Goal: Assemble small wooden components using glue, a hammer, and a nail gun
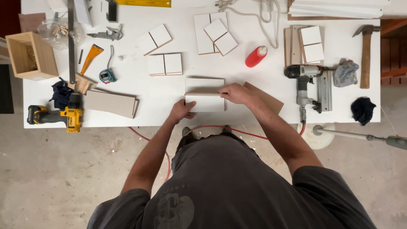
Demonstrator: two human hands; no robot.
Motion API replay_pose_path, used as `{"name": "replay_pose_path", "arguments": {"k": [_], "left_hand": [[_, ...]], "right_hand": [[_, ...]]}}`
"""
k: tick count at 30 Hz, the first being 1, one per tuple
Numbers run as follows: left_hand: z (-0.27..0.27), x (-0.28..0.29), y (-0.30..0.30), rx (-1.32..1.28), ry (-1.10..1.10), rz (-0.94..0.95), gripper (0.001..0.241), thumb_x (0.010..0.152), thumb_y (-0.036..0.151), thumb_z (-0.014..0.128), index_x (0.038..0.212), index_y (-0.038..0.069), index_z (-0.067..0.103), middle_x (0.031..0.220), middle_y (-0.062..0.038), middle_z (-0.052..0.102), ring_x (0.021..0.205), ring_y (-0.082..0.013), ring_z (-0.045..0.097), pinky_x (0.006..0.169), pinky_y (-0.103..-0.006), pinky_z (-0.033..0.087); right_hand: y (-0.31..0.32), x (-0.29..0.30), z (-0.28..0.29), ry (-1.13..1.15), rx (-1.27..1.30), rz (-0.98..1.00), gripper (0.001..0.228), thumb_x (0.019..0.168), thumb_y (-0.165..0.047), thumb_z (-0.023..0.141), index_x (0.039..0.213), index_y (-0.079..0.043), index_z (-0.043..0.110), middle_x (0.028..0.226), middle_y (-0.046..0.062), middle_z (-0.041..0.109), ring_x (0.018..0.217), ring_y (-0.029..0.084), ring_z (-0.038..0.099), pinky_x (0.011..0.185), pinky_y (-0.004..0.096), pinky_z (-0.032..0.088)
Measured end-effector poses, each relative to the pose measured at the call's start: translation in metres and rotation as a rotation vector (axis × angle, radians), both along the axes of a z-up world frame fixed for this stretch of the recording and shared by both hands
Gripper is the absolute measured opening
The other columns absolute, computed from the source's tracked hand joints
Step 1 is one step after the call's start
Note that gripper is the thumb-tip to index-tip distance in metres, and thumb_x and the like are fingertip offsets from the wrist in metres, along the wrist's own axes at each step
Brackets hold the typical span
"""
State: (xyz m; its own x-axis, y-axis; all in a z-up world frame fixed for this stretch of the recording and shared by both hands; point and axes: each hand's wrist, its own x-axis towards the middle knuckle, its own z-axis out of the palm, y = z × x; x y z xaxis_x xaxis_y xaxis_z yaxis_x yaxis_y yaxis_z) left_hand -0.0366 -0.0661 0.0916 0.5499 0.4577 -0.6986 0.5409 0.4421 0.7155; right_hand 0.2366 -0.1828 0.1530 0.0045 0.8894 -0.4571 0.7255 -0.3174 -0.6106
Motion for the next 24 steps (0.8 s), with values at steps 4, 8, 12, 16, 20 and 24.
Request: {"name": "replay_pose_path", "arguments": {"k": [4,8,12,16,20,24], "left_hand": [[0.015,0.004,0.014,0.434,0.394,-0.543,0.078,0.097,0.069,0.048,0.109,-0.005,0.067,0.056,-0.011,0.070,0.068,-0.0349,0.076,0.082,-0.0481,0.060],[0.013,0.003,0.036,0.642,0.523,-0.674,0.065,0.090,0.057,0.064,0.112,-0.004,0.069,0.089,-0.023,0.073,0.084,-0.0401,0.073,0.082,-0.0524,0.060],[-0.025,0.022,0.041,1.203,0.222,-0.880,0.059,0.088,0.035,0.070,0.139,0.006,0.059,0.130,-0.021,0.065,0.121,-0.0417,0.062,0.100,-0.0525,0.049],[-0.059,0.053,0.046,1.082,0.218,-1.059,0.041,0.093,0.023,0.055,0.133,0.024,0.064,0.113,-0.010,0.069,0.112,-0.0350,0.067,0.095,-0.0500,0.054],[-0.089,0.060,0.052,1.183,0.210,-1.108,0.025,0.092,0.021,0.052,0.106,0.024,0.073,0.097,-0.003,0.069,0.100,-0.0268,0.071,0.083,-0.0480,0.060],[-0.094,0.059,0.058,1.233,0.160,-1.154,0.021,0.095,0.018,0.051,0.103,0.021,0.071,0.094,-0.001,0.068,0.097,-0.0228,0.069,0.083,-0.0460,0.060]], "right_hand": [[0.000,0.014,-0.037,0.010,0.005,-0.001,0.029,0.102,-0.033,0.062,0.124,-0.019,0.075,0.115,0.011,0.076,0.106,0.032,0.071,0.094,0.044,0.056],[-0.002,0.019,-0.035,-0.049,0.003,-0.009,0.033,0.104,-0.041,0.054,0.124,-0.024,0.074,0.116,0.008,0.075,0.109,0.031,0.069,0.097,0.043,0.055],[0.013,-0.007,-0.051,-0.161,0.032,0.169,0.048,0.097,-0.050,0.059,0.134,-0.021,0.067,0.120,0.007,0.070,0.117,0.032,0.064,0.100,0.046,0.053],[0.030,-0.030,-0.120,-0.370,0.098,0.268,0.037,0.085,-0.037,0.068,0.116,-0.018,0.072,0.111,0.007,0.072,0.108,0.034,0.069,0.089,0.054,0.059],[0.036,-0.034,-0.138,-0.423,0.153,0.287,0.025,0.089,-0.026,0.059,0.106,-0.014,0.074,0.098,0.010,0.073,0.095,0.036,0.071,0.079,0.053,0.060],[0.038,-0.030,-0.154,-0.482,0.210,0.338,0.021,0.093,-0.026,0.055,0.101,-0.016,0.072,0.091,0.007,0.072,0.089,0.034,0.073,0.074,0.051,0.060]]}}
